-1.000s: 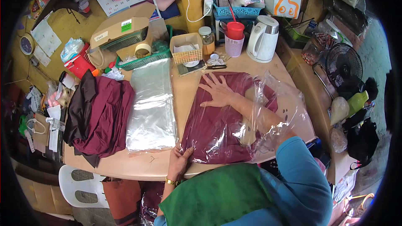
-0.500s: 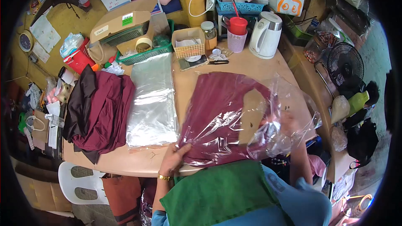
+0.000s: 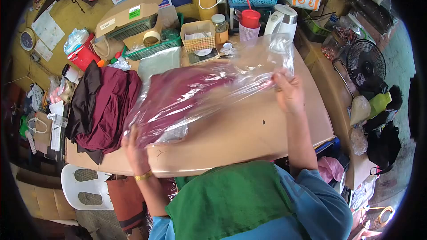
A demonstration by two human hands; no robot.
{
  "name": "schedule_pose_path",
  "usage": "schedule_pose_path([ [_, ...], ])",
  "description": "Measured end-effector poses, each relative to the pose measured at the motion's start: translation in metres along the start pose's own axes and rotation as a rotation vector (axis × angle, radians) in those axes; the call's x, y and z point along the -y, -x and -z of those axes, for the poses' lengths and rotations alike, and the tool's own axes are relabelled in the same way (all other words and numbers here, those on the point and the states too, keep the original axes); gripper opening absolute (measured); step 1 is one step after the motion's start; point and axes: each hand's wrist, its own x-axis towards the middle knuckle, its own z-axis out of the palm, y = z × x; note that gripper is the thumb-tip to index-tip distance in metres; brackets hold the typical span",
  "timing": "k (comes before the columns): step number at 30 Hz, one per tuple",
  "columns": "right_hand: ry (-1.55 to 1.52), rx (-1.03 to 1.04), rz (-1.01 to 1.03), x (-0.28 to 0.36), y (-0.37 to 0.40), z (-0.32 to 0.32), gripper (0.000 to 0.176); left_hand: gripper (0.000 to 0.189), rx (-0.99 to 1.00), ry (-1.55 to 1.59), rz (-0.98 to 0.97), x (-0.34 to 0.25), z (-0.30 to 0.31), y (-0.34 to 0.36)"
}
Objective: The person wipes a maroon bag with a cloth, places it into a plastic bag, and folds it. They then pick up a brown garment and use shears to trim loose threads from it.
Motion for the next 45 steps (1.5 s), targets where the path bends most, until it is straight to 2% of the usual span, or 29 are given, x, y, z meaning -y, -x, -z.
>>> schedule_pose_path([
  [1, 0.002, 0.002, -0.003, 0.003, 0.003, 0.014, 0.009, 0.035, 0.008, 0.089, 0.039, -0.01, 0.009, 0.005],
  [3, 0.486, 0.058, -0.147, 0.004, 0.019, 0.049, 0.008, 0.034, -0.072, -0.128, 0.19, 0.022, 0.047, 0.02],
  [6, 0.671, 0.023, -0.405, -0.024, 0.07, 0.102, 0.008, 0.035, -0.181, -0.462, 0.332, 0.069, 0.074, 0.055],
  [7, 0.846, -0.006, -0.47, -0.024, 0.086, 0.122, 0.008, 0.036, 0.018, -0.486, 0.324, 0.056, 0.071, 0.064],
  [9, 0.744, -0.209, -0.348, -0.011, 0.104, 0.158, 0.012, 0.038, 0.288, -0.676, 0.37, 0.015, 0.072, 0.072],
  [11, 1.237, -0.312, -0.014, 0.003, 0.099, 0.184, 0.019, 0.038, 0.099, -0.964, 0.405, -0.032, 0.068, 0.064],
  [13, 1.733, -0.385, 0.2, 0.046, 0.07, 0.126, 0.028, 0.035, -0.011, -1.234, 0.131, -0.066, 0.046, 0.038],
  [15, 1.366, -0.256, 0.288, 0.043, 0.041, 0.064, 0.033, 0.034, 0.081, -1.15, -0.332, -0.039, 0.039, -0.009],
  [16, 0.858, -0.124, 0.199, 0.016, 0.032, 0.045, 0.036, 0.033, 0.236, -1.113, -0.342, -0.031, 0.015, -0.03],
  [18, 0.996, 0.274, 0.292, 0.0, 0.019, -0.046, 0.04, 0.041, 0.333, -1.093, -0.529, 0.012, -0.049, -0.054],
  [20, 1.374, 0.549, 0.415, -0.05, 0.016, -0.069, 0.049, 0.057, 0.404, -1.44, -0.47, 0.068, -0.086, -0.055],
  [21, 1.374, 0.541, 0.416, -0.071, 0.006, -0.048, 0.049, 0.058, 0.455, -1.514, -0.36, 0.094, -0.083, -0.057],
  [23, 1.673, 0.141, 0.139, -0.101, -0.015, 0.019, 0.058, 0.064, 0.385, -1.586, -0.383, 0.094, -0.076, -0.053],
  [24, 1.657, -0.155, 0.244, -0.106, -0.02, 0.05, 0.054, 0.064, 0.378, -1.579, -0.398, 0.094, -0.073, -0.062],
  [25, 1.62, -0.441, 0.339, -0.105, -0.021, 0.071, 0.051, 0.068, 0.166, -1.354, -0.493, 0.098, -0.063, -0.071],
  [27, 1.673, -0.29, 0.209, -0.095, -0.007, 0.081, 0.043, 0.081, -0.056, -1.028, -0.434, 0.095, -0.053, -0.081],
  [29, 1.709, -0.132, 0.074, -0.081, 0.009, 0.076, 0.037, 0.086, 0.184, -0.921, -0.013, 0.077, -0.049, -0.095],
  [30, 1.552, -0.044, -0.143, -0.075, 0.009, 0.067, 0.033, 0.086, 0.181, -0.919, -0.014, 0.077, -0.044, -0.108],
  [31, 1.381, 0.041, -0.348, -0.069, 0.01, 0.059, 0.031, 0.088, 0.14, -1.03, -0.266, 0.079, -0.038, -0.121],
  [33, 1.172, 0.077, -0.367, -0.054, 0.018, 0.047, 0.025, 0.092, -0.071, -1.494, -0.604, 0.046, -0.059, -0.116],
  [35, 0.96, 0.106, -0.392, -0.053, 0.027, 0.036, 0.02, 0.09, 0.164, -1.371, -0.672, 0.011, -0.102, -0.099],
  [36, 0.62, 0.217, -0.35, -0.06, 0.032, 0.025, 0.013, 0.086, 0.447, -1.157, -0.704, 0.002, -0.13, -0.083],
  [37, 0.274, 0.32, -0.307, -0.066, 0.039, 0.013, 0.007, 0.082, 0.711, -0.927, -0.717, 0.002, -0.158, -0.06],
  [38, 0.269, 0.328, -0.312, -0.064, 0.045, -0.003, 0.007, 0.073, 0.941, -0.556, -0.397, 0.011, -0.178, -0.028],
  [39, -0.03, 0.217, -0.519, -0.057, 0.048, -0.02, 0.01, 0.058, 0.974, -0.568, -0.499, 0.015, -0.197, -0.004],
  [40, -0.33, 0.101, -0.72, -0.053, 0.049, -0.029, 0.015, 0.035, 0.992, -0.667, -0.123, 0.022, -0.204, 0.007],
  [41, -0.332, 0.112, -0.724, -0.063, 0.046, -0.015, 0.015, 0.017, 0.866, -0.602, -0.184, 0.027, -0.206, 0.016],
  [43, -0.298, 0.047, -0.783, -0.093, 0.036, 0.025, 0.019, 0.01, 0.736, -0.399, -0.162, 0.038, -0.206, 0.02],
  [45, -0.171, 0.166, -0.817, -0.103, 0.025, 0.02, 0.022, 0.008, 0.754, -0.297, -0.351, 0.022, -0.216, 0.035],
])
